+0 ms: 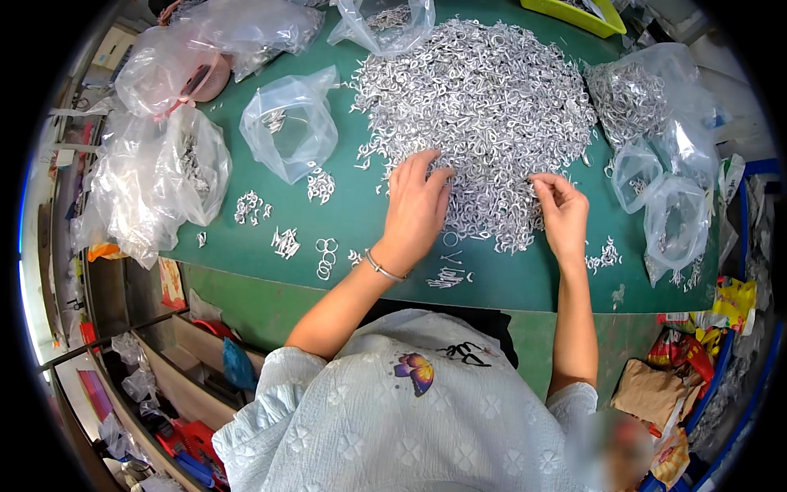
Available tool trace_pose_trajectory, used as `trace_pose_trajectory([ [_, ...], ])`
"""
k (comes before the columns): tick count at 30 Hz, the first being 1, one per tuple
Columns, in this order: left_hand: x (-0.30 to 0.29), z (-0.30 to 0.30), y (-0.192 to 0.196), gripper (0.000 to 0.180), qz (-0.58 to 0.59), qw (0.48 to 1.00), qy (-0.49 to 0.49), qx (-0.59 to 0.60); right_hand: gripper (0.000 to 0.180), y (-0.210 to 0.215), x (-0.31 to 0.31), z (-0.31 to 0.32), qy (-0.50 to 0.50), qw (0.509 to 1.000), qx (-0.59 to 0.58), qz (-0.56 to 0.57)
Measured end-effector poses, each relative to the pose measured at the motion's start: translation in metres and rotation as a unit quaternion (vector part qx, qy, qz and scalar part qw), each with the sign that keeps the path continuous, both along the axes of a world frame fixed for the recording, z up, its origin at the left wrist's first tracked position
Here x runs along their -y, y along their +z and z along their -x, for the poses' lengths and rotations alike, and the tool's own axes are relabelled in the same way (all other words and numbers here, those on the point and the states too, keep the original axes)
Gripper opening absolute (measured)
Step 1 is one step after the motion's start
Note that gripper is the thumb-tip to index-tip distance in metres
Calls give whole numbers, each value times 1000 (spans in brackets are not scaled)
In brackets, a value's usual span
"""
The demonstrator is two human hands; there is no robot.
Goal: The person sorts small silver metal parts by hand on a green workbench, picking up individual pieces from a large pile and placing specific ones into small plastic bags.
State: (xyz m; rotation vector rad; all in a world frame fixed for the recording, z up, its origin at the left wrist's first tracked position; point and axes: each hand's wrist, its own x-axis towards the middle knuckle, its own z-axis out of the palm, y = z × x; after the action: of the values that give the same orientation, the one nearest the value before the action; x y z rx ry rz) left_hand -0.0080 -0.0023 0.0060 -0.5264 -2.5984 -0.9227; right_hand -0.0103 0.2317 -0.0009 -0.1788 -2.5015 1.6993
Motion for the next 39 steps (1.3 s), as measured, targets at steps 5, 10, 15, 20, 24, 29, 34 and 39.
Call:
trace_pose_trajectory([
  [5, 1, -12, 5, 32, 12, 999, -2, 41, 14, 12, 0, 1, 2, 992, 8, 128],
  [10, 4, -13, -3, 35, 23, 999, 1, 38, 13, 9, -8, 0, 3, 987, 40, 155],
  [15, 3, -14, -4, 33, 19, 999, -1, 41, 13, 5, -14, -2, 14, 998, 2, 61],
  [20, 7, -12, -3, 29, 5, 998, -36, 51, 16, 1, -19, -2, -34, 998, 13, 48],
  [24, 9, -10, -6, 40, -12, 998, -28, 53, 41, 23, -8, -16, 60, 979, -45, -191],
  [29, 3, -18, 13, 53, 94, 988, -106, 59, 67, 19, 21, -40, 129, 917, -81, -368],
  [34, 6, -8, 10, 43, 108, 984, -129, 51, 24, -7, 39, -33, 61, 941, -195, -268],
  [39, 6, -1, 3, 27, 64, 990, -115, 41, 21, -4, 70, -28, 106, 956, -205, -179],
])
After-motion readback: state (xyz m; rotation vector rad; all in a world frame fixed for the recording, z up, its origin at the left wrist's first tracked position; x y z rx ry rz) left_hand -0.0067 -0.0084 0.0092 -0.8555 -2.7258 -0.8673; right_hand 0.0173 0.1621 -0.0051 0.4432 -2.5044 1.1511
